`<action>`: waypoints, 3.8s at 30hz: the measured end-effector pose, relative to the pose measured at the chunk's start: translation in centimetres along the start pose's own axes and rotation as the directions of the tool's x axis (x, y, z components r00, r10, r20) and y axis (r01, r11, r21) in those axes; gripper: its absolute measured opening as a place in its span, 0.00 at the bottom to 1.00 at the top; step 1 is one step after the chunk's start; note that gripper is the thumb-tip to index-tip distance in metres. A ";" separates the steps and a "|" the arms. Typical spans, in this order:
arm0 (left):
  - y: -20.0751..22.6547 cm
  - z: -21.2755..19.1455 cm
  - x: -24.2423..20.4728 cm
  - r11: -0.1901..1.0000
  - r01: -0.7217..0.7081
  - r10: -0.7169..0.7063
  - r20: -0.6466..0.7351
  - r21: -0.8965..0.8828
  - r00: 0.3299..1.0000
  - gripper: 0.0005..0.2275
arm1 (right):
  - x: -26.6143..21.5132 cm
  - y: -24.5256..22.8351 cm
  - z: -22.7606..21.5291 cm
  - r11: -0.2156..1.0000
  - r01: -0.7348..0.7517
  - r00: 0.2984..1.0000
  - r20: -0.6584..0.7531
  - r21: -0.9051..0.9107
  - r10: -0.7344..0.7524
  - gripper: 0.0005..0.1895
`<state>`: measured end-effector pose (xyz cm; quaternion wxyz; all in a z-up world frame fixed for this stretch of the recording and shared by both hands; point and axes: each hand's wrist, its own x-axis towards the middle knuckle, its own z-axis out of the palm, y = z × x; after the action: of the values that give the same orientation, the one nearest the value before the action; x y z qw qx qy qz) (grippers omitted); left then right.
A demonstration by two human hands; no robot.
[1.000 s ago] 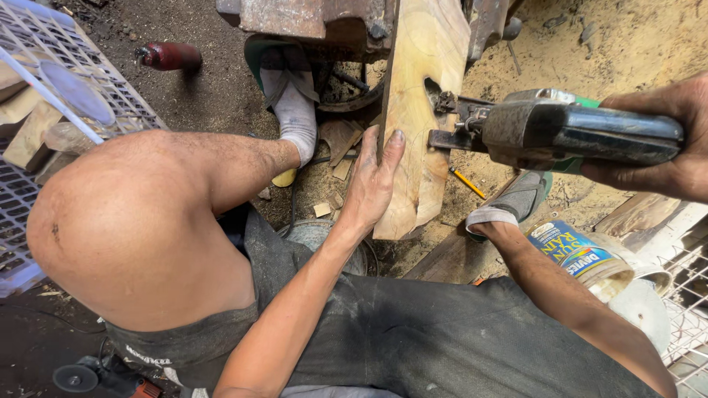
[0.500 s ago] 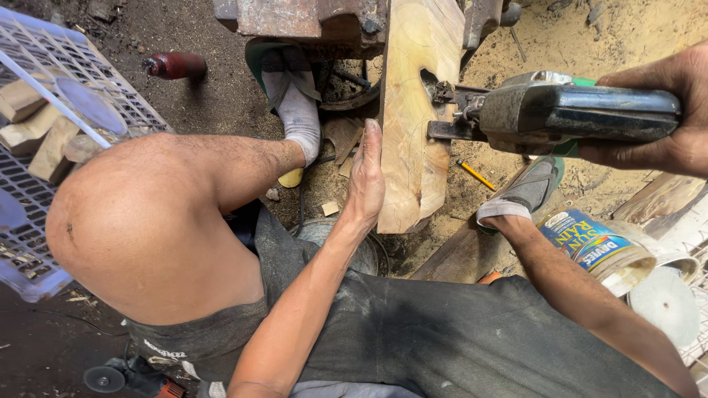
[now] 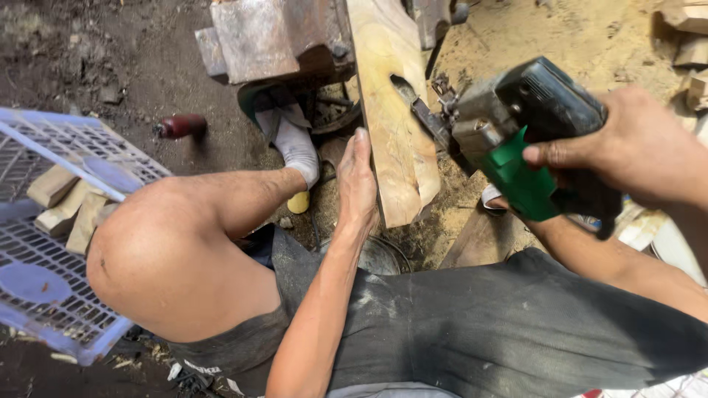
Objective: The person traces a curved shape onto a wooden plank using a yellow template and a pencil, then uses a jigsaw to cut along the marked line. The cut piece is removed and set aside.
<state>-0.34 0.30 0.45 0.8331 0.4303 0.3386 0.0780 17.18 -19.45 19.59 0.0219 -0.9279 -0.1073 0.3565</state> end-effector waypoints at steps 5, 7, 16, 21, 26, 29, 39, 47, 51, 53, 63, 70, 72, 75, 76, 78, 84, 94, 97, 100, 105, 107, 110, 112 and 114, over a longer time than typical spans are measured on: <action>-0.7 -3.3 -5.3 0.942 0.220 -0.193 -0.125 0.253 0.973 0.34 | -7.2 3.9 4.9 0.992 -0.007 0.990 -0.138 0.127 0.024 0.20; -1.2 -4.4 -8.0 0.910 0.241 -0.215 -0.111 0.337 0.970 0.39 | -9.9 5.4 6.5 0.988 -0.096 0.982 -0.152 0.125 0.114 0.21; -4.9 -4.0 -9.1 0.808 0.194 -0.312 0.124 0.557 0.942 0.51 | -15.4 4.7 11.1 0.975 -0.138 0.988 0.093 0.175 0.124 0.21; -5.7 -4.0 -9.4 0.877 0.174 -0.246 0.106 0.448 0.963 0.53 | -15.7 2.3 12.4 0.966 -0.076 0.991 0.129 0.246 0.045 0.20; -4.8 -4.0 -9.5 0.868 0.175 -0.255 0.115 0.464 0.960 0.53 | -15.4 0.2 12.4 0.963 -0.112 0.990 0.109 0.247 0.087 0.21; -4.6 -3.6 -9.7 0.891 0.261 -0.342 0.171 0.371 0.924 0.54 | -15.2 -1.3 11.9 0.980 0.025 0.998 0.045 0.198 -0.035 0.23; -6.5 -3.6 -9.3 0.871 0.252 -0.344 0.156 0.421 0.926 0.55 | -14.4 -3.9 10.3 0.881 0.385 0.922 -0.077 0.275 -0.379 0.46; -7.2 -3.3 -9.2 0.865 0.094 -0.162 0.096 0.493 0.982 0.46 | -14.0 -1.1 11.3 0.934 0.199 0.973 0.049 0.298 -0.224 0.26; -6.9 -3.4 -9.2 0.868 0.055 -0.120 0.100 0.494 0.988 0.36 | -14.1 -0.1 11.8 0.974 0.078 0.993 0.074 0.210 -0.096 0.20; -6.7 -3.3 -9.2 0.871 0.025 -0.085 0.100 0.490 0.991 0.34 | -14.1 -0.2 11.9 0.957 0.061 0.993 0.078 0.283 -0.086 0.22; -6.7 -3.3 -9.3 0.872 -0.033 -0.013 0.090 0.488 0.996 0.34 | -14.3 -1.6 11.5 0.912 0.321 0.947 -0.069 0.255 -0.314 0.27; -6.7 -3.1 -9.2 0.859 -0.004 -0.043 0.081 0.513 0.996 0.33 | -14.1 -0.1 11.8 0.968 -0.031 0.995 0.102 0.248 0.006 0.10; -6.6 -3.1 -9.3 0.867 -0.006 -0.040 0.081 0.499 0.996 0.33 | -14.1 0.0 11.9 0.964 -0.034 0.994 0.107 0.265 0.006 0.10; -6.3 -3.1 -9.3 0.872 -0.023 -0.020 0.084 0.489 0.996 0.33 | -14.0 -0.2 11.8 0.960 -0.107 0.989 0.130 0.259 0.075 0.10; -6.2 -3.1 -9.3 0.873 -0.031 -0.012 0.085 0.487 0.996 0.33 | -14.0 -0.2 11.8 0.957 -0.143 0.984 0.140 0.252 0.110 0.10; -6.1 -3.1 -9.4 0.865 -0.022 -0.021 0.079 0.501 0.997 0.33 | -14.1 -0.4 11.7 0.965 -0.107 0.989 0.127 0.240 0.079 0.10; -6.3 -3.1 -9.4 0.860 -0.087 0.051 0.086 0.503 0.995 0.30 | -14.0 -0.6 11.5 0.968 -0.103 0.989 0.131 0.230 0.074 0.12; -6.5 -2.8 -9.2 0.857 -0.072 0.041 0.071 0.510 0.997 0.29 | -13.8 -0.4 11.4 0.971 -0.092 0.988 0.138 0.219 0.062 0.11; -6.5 -2.8 -9.2 0.857 -0.068 0.040 0.065 0.511 0.997 0.29 | -13.9 -0.8 11.3 0.971 -0.100 0.988 0.135 0.219 0.071 0.11; -6.5 -2.7 -9.2 0.857 -0.051 0.023 0.059 0.513 0.998 0.29 | -13.9 -1.2 11.2 0.964 -0.156 0.980 0.160 0.218 0.122 0.11; -6.5 -2.7 -9.1 0.862 -0.062 0.033 0.066 0.504 0.997 0.30 | -14.0 -1.6 11.3 0.959 -0.130 0.985 0.142 0.252 0.097 0.13; -6.4 -2.6 -9.1 0.860 -0.066 0.036 0.067 0.506 0.997 0.31 | -14.0 -1.6 11.4 0.958 -0.140 0.984 0.140 0.252 0.107 0.13; -6.1 -2.6 -9.0 0.856 -0.076 0.050 0.064 0.511 0.997 0.31 | -14.1 -1.6 11.7 0.958 -0.125 0.985 0.146 0.259 0.089 0.13; -5.9 -2.6 -9.1 0.856 -0.084 0.064 0.057 0.509 0.996 0.31 | -14.1 -1.7 11.6 0.960 -0.081 0.987 0.157 0.267 0.039 0.13; -6.0 -2.6 -9.1 0.854 -0.037 0.010 0.056 0.518 0.998 0.32 | -14.3 -1.8 11.7 0.955 -0.101 0.989 0.134 0.278 0.066 0.13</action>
<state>-9.87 -5.53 -0.65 0.6936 0.6449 0.3206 -0.0170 -1.25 -21.17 20.44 0.1329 -0.8951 -0.0168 0.4253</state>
